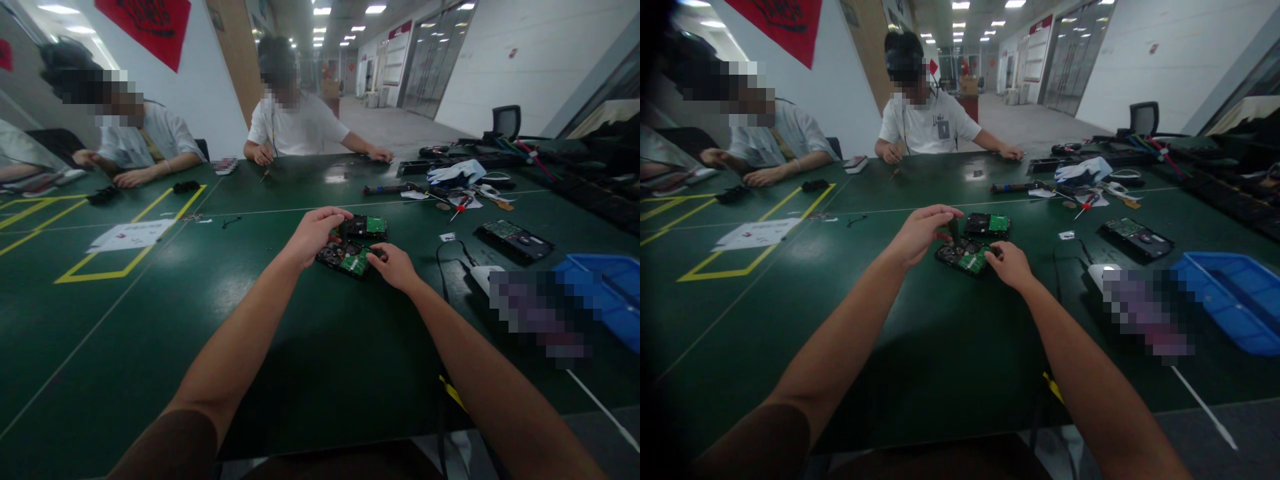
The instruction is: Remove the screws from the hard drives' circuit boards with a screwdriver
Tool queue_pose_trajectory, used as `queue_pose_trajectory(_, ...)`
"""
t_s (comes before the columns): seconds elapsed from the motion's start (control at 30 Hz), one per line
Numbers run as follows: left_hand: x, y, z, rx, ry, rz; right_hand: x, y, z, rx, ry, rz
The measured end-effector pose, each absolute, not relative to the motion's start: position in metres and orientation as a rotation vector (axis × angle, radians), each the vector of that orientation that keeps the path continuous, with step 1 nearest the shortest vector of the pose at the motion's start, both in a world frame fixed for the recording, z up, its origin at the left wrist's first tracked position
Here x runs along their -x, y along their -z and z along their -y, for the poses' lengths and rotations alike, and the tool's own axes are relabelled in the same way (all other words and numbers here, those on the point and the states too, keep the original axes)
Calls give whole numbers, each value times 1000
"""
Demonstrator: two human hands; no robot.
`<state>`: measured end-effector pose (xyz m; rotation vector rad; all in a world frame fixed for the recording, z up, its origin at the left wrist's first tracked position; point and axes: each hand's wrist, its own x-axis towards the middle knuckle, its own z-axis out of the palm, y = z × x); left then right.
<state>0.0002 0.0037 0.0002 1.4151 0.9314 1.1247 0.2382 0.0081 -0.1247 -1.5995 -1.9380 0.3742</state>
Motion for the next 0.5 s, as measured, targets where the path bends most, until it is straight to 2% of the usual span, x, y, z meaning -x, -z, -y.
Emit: queue_pose_trajectory(0.5, -3, 6, -8, -1408, -1164, -848, -237, 124, -8, 1608, -367, 1927)
